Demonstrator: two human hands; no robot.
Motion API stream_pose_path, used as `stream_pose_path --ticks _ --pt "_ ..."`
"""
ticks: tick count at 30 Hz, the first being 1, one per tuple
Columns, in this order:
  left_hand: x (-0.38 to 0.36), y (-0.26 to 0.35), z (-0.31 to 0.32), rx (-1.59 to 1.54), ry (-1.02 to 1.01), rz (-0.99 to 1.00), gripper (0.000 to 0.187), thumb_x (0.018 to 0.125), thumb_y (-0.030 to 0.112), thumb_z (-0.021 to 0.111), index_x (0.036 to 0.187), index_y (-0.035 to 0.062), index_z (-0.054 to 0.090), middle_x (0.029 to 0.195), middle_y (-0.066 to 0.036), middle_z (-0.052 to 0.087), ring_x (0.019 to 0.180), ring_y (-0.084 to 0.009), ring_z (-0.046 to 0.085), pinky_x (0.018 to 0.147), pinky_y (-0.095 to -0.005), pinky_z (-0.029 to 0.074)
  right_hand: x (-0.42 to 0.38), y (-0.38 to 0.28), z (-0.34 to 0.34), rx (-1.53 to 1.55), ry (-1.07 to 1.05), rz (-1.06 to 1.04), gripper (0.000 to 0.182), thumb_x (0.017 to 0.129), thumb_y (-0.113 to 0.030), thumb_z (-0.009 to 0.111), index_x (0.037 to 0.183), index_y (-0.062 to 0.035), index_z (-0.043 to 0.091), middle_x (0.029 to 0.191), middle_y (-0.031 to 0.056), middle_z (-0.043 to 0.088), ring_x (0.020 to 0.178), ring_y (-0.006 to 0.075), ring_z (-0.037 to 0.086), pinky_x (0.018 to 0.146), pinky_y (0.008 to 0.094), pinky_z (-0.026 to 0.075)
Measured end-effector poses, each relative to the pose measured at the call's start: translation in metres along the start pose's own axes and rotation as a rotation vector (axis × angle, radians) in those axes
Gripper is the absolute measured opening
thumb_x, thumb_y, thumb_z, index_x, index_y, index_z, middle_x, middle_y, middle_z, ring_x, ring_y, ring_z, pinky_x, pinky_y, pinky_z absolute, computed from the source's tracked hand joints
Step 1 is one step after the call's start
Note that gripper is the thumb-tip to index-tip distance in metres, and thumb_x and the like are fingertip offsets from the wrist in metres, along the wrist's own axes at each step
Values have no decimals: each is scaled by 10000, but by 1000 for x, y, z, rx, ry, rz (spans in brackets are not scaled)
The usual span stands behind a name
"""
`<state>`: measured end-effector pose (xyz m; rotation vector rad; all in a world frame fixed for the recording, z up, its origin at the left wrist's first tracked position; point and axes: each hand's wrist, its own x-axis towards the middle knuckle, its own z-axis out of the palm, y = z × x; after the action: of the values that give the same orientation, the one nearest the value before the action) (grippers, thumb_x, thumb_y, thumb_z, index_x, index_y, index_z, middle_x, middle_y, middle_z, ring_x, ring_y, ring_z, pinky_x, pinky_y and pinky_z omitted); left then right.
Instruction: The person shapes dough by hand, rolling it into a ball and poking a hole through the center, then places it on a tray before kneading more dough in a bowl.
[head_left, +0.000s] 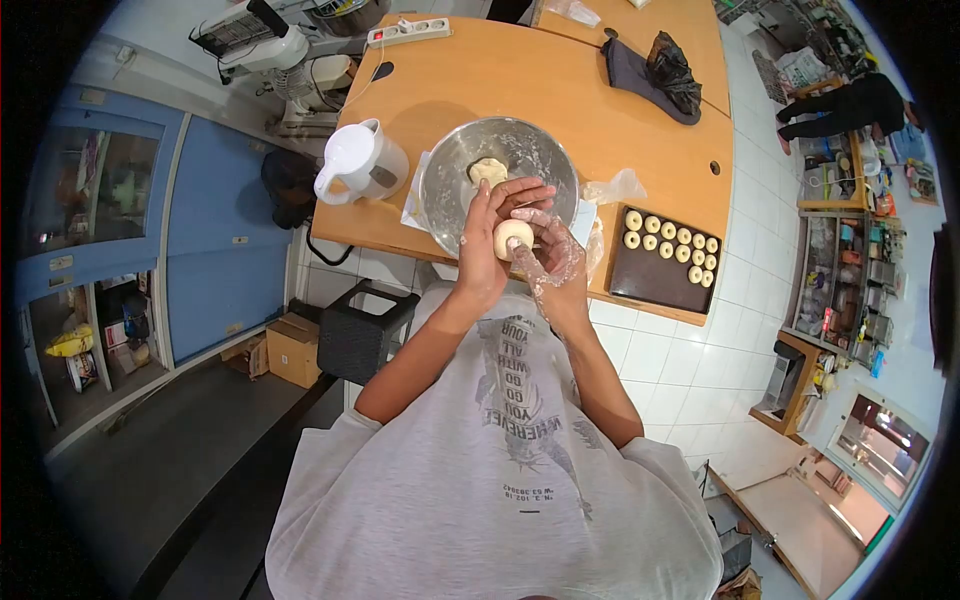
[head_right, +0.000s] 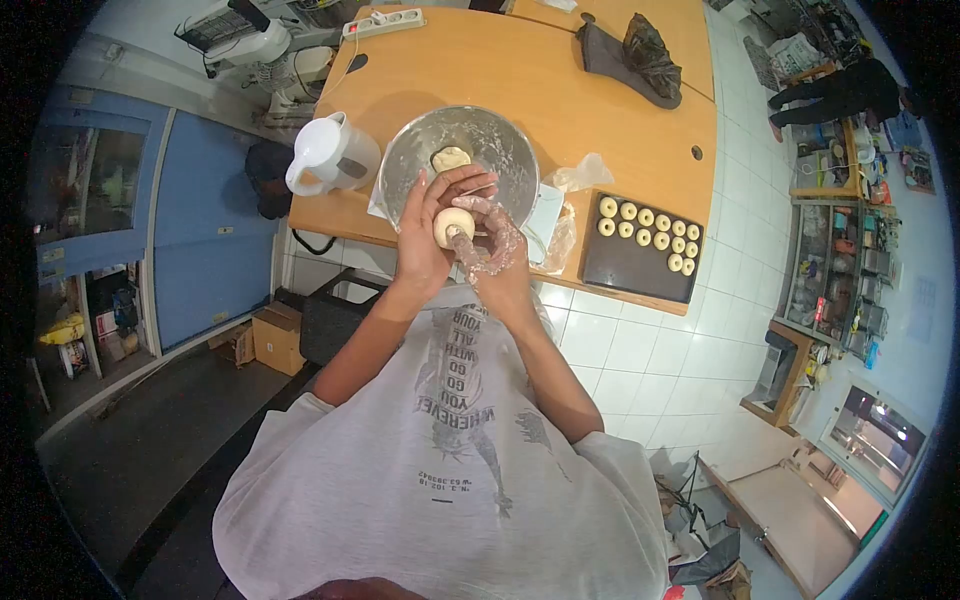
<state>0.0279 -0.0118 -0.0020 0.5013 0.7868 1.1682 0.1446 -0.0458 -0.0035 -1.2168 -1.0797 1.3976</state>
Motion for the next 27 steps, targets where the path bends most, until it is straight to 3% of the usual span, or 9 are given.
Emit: stream_pose_path --ticks 6,8,11,22,25,27 --pt "-3 -6 2 -65 -5 11 711 1079 579 249 1383 10 548 1379 -179 613 1270 -267 582 1046 -451 518 1 0 1 3 6 9 369 973 12 660 1336 29 596 1242 109 679 1124 174 649 970 315 529" --pt "-4 -5 7 -164 36 19 644 1106 512 258 1326 7 594 1280 -170 674 1223 -242 603 1073 -392 473 2 2 2 -41 8 -11 361 958 7 674 1313 27 612 1218 125 695 1102 194 674 949 334 549" --pt "5 -8 0 -59 77 37 680 1091 541 249 1361 -3 556 1342 -176 637 1274 -271 578 1087 -426 480 4 2 0 -59 -27 -38 347 940 11 686 1282 29 633 1205 138 706 1092 215 697 931 350 571" --pt "11 4 -6 -54 47 20 681 1090 537 264 1351 -19 557 1343 -194 636 1278 -288 581 1111 -415 453 6 -6 -4 5 -101 36 367 927 46 684 1277 20 579 1226 121 646 1130 213 680 934 334 585" --pt "7 2 -7 -73 33 11 690 1085 547 271 1361 -20 550 1346 -193 633 1265 -290 592 1108 -416 454 6 -2 -3 78 -1 5 353 924 53 685 1241 -1 537 1222 104 632 1137 207 665 943 343 575" --pt "5 1 -7 -70 39 13 694 1083 554 274 1367 -17 547 1347 -193 633 1256 -291 599 1109 -416 453 5 0 -2 285 43 70 376 914 67 686 1230 -35 510 1223 97 622 1144 210 654 942 351 562"
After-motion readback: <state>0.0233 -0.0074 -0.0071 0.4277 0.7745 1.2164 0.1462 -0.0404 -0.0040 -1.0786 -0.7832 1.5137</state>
